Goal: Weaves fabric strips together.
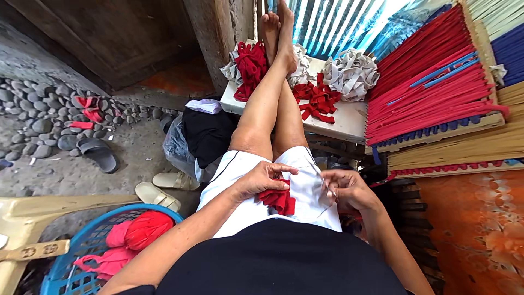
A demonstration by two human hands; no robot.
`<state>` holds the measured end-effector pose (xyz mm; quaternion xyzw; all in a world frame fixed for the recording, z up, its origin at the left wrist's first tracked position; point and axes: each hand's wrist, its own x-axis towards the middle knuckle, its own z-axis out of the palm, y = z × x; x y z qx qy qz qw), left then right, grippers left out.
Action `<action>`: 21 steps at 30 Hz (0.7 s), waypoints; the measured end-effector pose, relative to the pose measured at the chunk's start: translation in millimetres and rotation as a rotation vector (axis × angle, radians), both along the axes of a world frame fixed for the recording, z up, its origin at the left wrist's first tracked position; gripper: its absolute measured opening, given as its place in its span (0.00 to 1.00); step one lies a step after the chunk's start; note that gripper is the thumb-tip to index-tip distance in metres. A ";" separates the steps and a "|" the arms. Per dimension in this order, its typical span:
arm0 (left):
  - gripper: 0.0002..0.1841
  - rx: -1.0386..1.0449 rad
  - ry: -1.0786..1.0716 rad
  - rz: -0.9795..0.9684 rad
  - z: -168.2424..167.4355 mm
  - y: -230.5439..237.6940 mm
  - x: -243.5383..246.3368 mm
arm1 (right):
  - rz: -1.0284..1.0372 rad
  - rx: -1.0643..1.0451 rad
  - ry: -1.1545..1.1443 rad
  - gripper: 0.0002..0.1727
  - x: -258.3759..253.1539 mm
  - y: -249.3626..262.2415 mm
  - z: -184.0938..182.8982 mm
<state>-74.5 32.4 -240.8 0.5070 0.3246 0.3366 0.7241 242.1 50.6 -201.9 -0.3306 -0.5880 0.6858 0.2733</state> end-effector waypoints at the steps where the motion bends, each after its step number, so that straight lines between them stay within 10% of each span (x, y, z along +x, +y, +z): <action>1: 0.24 -0.004 -0.003 0.013 -0.2 -0.2 -0.5 | -0.101 0.034 -0.034 0.25 5.0 11.6 2.2; 6: 0.27 -0.002 -0.016 0.018 -0.2 -0.7 -2.9 | -0.555 0.183 -0.676 0.18 25.3 108.1 -19.7; 13: 0.28 -0.012 -0.083 -0.028 -0.2 -1.1 -6.9 | -0.523 0.261 -1.356 0.14 21.3 221.9 -42.8; 21: 0.28 -0.065 -0.137 -0.016 0.5 -2.6 -11.2 | -0.390 0.302 -1.412 0.20 -4.8 260.1 -36.4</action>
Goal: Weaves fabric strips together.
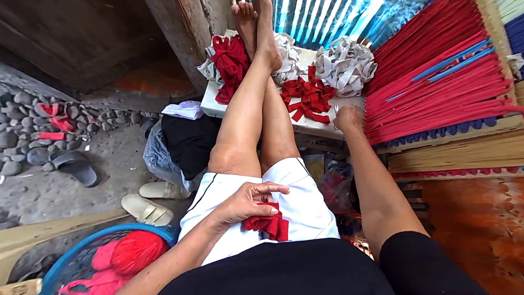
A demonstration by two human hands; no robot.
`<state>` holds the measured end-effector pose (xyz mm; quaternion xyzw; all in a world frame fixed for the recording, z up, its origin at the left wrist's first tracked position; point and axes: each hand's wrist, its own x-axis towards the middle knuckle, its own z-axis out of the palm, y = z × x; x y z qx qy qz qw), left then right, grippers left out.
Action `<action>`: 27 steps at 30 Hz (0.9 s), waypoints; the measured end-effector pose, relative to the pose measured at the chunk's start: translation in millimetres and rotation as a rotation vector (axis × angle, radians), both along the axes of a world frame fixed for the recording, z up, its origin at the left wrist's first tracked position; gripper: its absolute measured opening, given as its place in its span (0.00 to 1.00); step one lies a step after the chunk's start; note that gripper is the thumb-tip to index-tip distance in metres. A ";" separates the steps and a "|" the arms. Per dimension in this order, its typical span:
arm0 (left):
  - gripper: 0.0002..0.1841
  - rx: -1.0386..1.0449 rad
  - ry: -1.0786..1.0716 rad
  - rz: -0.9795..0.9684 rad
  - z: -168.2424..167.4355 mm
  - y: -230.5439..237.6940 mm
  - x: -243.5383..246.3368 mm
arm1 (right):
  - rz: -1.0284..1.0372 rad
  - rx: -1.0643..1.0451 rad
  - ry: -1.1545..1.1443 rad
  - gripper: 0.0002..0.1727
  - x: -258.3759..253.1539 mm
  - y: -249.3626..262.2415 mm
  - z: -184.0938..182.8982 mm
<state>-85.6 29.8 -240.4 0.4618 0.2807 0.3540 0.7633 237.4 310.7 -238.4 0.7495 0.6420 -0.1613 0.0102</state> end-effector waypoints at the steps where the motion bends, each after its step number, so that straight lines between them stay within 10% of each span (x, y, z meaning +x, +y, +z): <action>1: 0.28 -0.006 -0.014 0.000 -0.2 0.3 -0.7 | 0.075 0.061 0.156 0.18 -5.6 -8.2 6.2; 5: 0.26 -0.046 -0.089 0.010 0.4 0.7 -0.5 | 0.531 -0.093 0.997 0.16 -47.0 -99.9 36.4; 9: 0.25 -0.047 -0.166 0.019 1.2 3.4 1.1 | 0.856 -0.226 1.088 0.13 -62.8 -184.6 33.3; 27: 0.25 0.050 -0.164 0.020 -4.1 9.3 5.8 | 0.071 -0.101 1.315 0.10 -1.7 -221.9 11.2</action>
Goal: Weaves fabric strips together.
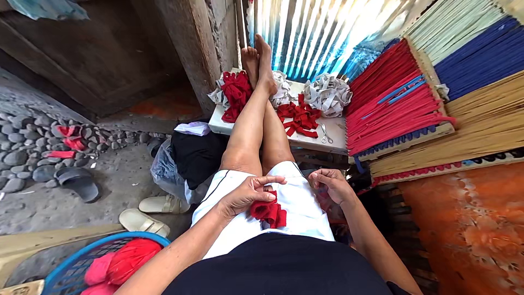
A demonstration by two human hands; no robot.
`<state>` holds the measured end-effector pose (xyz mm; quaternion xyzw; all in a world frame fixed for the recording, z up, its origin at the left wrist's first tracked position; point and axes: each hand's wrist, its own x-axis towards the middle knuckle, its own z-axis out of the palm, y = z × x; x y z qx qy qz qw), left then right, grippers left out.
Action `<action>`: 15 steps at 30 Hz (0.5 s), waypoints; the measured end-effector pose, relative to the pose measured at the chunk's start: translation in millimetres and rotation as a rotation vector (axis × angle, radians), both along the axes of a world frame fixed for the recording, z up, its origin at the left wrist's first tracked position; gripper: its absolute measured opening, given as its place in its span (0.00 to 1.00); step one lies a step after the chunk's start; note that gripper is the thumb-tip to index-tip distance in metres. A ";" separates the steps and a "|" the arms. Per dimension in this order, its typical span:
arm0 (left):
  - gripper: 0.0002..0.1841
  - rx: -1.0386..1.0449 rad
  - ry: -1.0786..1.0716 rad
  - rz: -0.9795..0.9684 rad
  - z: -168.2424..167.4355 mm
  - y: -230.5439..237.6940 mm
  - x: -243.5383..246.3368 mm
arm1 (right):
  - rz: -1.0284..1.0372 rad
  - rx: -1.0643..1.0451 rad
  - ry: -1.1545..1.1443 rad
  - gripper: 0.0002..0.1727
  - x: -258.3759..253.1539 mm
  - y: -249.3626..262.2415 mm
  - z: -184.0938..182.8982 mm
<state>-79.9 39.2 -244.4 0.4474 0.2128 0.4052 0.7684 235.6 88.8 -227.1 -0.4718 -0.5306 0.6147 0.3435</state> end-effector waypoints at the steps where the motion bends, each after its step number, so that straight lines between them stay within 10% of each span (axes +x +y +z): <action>1: 0.25 0.001 0.007 -0.004 0.0 0.1 -0.1 | -0.053 -0.042 0.017 0.10 -2.0 0.1 0.3; 10: 0.25 -0.019 0.082 -0.104 -0.7 1.3 0.9 | -0.418 -0.303 0.353 0.08 -21.9 2.1 1.9; 15: 0.21 0.132 0.571 0.116 -10.1 0.6 17.9 | -0.516 -0.184 0.421 0.09 -28.1 0.2 3.2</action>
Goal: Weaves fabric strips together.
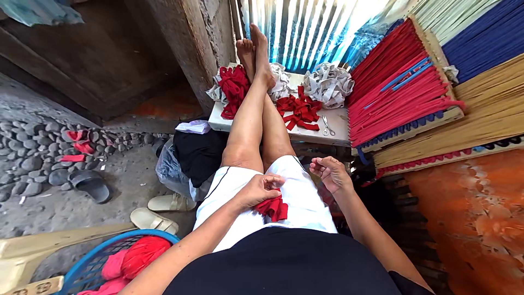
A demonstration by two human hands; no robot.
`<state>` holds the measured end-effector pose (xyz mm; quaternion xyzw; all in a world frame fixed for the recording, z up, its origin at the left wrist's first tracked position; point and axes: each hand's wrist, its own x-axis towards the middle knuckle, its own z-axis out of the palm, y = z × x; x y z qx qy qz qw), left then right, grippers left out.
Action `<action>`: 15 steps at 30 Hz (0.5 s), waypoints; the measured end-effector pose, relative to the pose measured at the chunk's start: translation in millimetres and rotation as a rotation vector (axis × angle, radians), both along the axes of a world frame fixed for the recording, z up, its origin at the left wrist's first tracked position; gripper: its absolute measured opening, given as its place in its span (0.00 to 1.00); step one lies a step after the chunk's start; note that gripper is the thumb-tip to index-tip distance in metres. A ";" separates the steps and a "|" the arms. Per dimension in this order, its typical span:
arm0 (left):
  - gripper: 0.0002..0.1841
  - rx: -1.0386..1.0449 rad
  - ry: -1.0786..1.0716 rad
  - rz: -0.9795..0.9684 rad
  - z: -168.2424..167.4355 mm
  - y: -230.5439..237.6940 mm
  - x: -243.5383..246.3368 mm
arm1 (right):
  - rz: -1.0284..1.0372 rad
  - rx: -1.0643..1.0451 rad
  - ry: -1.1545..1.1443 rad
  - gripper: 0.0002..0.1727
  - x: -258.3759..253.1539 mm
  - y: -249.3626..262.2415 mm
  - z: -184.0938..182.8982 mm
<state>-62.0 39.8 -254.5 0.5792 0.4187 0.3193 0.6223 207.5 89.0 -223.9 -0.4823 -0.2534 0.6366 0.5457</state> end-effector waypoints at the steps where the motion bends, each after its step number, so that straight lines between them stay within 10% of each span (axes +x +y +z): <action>1: 0.22 0.123 0.131 0.055 -2.1 -0.6 3.3 | -0.019 0.042 -0.050 0.09 -1.1 -0.2 1.0; 6: 0.13 0.576 0.316 0.307 18.3 -13.1 16.1 | 0.035 0.357 -0.289 0.08 -4.7 -9.0 13.6; 11: 0.32 -0.333 -0.286 0.014 57.4 -20.0 37.9 | 0.218 0.532 -0.350 0.07 -25.6 -26.9 31.6; 15: 0.22 -0.580 -0.609 0.212 58.8 -11.1 49.8 | 0.404 0.584 -0.300 0.08 -41.3 -43.5 32.8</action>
